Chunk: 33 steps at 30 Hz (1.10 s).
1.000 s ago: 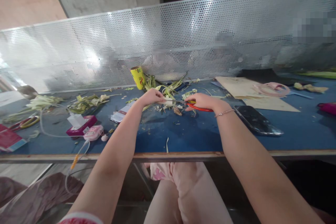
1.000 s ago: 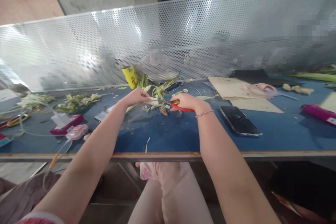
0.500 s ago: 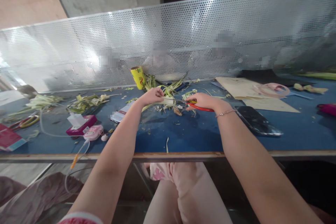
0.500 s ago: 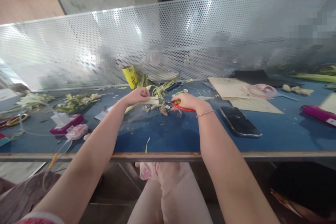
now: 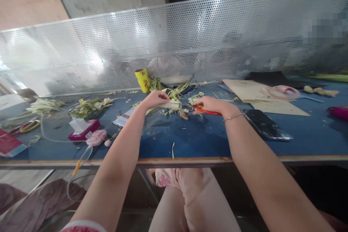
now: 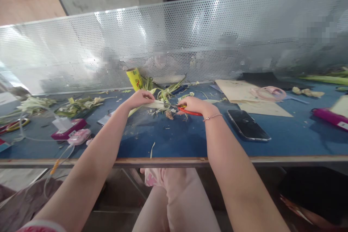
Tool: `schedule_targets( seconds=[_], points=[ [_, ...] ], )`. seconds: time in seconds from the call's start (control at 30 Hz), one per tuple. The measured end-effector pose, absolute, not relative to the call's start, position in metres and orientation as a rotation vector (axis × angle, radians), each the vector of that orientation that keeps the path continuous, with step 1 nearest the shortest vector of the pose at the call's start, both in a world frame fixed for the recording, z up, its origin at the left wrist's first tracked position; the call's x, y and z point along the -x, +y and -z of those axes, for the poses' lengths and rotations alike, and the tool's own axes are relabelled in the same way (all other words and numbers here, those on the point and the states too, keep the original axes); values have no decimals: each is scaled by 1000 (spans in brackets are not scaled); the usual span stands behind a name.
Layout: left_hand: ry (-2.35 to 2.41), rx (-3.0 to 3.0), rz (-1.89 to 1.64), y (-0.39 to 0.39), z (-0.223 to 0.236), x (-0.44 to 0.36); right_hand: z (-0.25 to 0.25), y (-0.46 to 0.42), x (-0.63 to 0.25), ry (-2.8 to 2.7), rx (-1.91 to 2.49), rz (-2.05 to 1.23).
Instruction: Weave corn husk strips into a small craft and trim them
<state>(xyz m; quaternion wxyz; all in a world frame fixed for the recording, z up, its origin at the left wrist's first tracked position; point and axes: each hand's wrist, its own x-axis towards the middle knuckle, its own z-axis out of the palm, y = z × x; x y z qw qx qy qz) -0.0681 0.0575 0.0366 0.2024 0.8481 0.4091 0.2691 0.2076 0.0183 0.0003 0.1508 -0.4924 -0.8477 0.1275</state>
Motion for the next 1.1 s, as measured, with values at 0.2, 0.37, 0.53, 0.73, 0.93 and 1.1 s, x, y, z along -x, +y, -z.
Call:
schedule_targets(
  seconds=[0.2,0.37,0.53,0.73,0.93,1.1],
  points=[
    [1120,-2385,-787,59,-35,69,-2,19,-208,-2454,1379,-418],
    [1132,-2362,-806,57,-36,69,-5,17,-206,-2485,1351,-496],
    [1151,-2348,-816,58,-36,69,-4,17,-206,-2435,1417,-469],
    [1210,-2267,-973,64,-34,69,-7,10,-207,-2373,1471,-553],
    [1221,-2239,-1047,63,-34,65,-4,14,-216,-2408,1460,-607],
    [1165,-2239,-1048,59,-34,61,-3,20,-215,-2442,1414,-552]
  ],
)
